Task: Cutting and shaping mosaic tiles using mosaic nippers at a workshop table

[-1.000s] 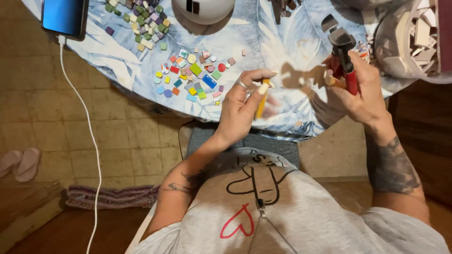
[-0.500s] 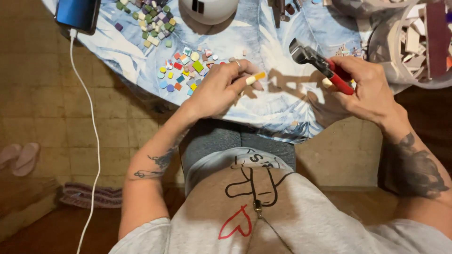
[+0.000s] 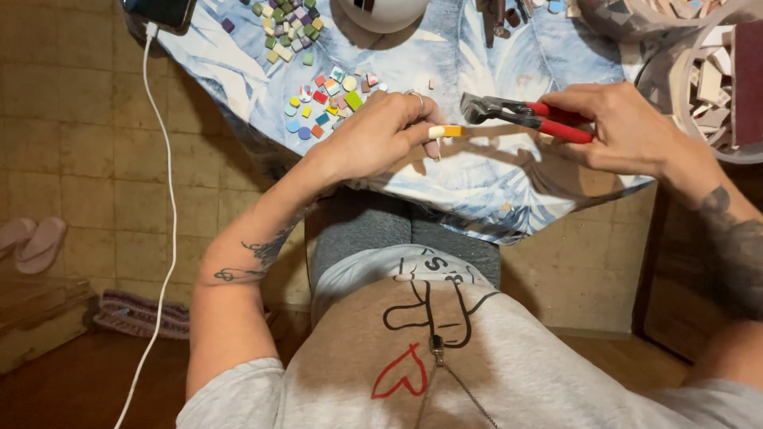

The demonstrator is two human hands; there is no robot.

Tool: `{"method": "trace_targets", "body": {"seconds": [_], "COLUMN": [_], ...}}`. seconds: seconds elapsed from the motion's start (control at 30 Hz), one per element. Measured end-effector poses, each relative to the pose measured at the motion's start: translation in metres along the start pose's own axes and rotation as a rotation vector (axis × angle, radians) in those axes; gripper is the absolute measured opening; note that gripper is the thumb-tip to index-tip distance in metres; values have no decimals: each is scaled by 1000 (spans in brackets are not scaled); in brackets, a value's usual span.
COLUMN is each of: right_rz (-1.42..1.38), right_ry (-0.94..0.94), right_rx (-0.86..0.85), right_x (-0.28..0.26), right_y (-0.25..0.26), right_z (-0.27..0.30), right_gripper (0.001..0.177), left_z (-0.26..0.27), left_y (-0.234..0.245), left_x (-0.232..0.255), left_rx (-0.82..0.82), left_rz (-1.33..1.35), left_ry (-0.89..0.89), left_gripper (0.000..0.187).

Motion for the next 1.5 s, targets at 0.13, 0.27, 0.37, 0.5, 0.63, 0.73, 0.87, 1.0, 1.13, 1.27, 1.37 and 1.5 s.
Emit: {"method": "trace_targets", "body": {"seconds": [0.13, 0.27, 0.37, 0.5, 0.63, 0.73, 0.87, 1.0, 1.13, 1.27, 1.37, 1.5], "right_rz": [-15, 39, 35, 114, 102, 105, 140, 144, 106, 98, 128, 179], "right_ry": [-26, -30, -66, -79, -80, -58, -37, -37, -53, -190, -184, -100], "right_rx": [-89, -118, -156, -206, -224, -224, -206, -193, -188, -256, -230, -130], "right_x": [-14, -23, -26, -16, -13, -10, -9, -7, -8, 0, 1, 6], "right_y": [8, 14, 16, 8, 5, 0, -2, -4, -7, -13, -12, -9], "right_z": [-6, -8, -8, -8, -9, -9, -10, -12, -15, -20, -28, -45], "right_gripper": [45, 38, 36, 45, 47, 49, 52, 52, 45, 29, 29, 30], "left_z": [1, -1, -2, -4, -1, 1, 0, 1, 0, -3, 1, 18], "left_y": [-2, -2, -4, -7, -7, -6, -7, -6, -5, 0, 11, 33], "left_x": [2, -3, -5, -11, -9, -2, -7, -7, -14, -18, -19, -20], "left_rx": [-11, 55, 67, 99, 99, 138, 118, 131, 146, 169, 222, 387], "left_rz": [37, -63, -86, -142, -119, -164, -138, -151, -121, -126, -232, -364], "left_ry": [-49, -91, -83, -84, -24, -131, -87, -102, -97, -132, -198, -294], "left_gripper": [19, 18, 19, 22, 20, 19, 18, 18, 19, 17, 17, 18]}}
Point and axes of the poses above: each hand's wrist, its own z-axis away from the middle knuckle, its own y-axis out of the back of the hand, x = y × z, the point moved 7 cm from there along -z, towards the middle knuckle, and after that the axes turned 6 degrees about -x, right-handed, at the moved point
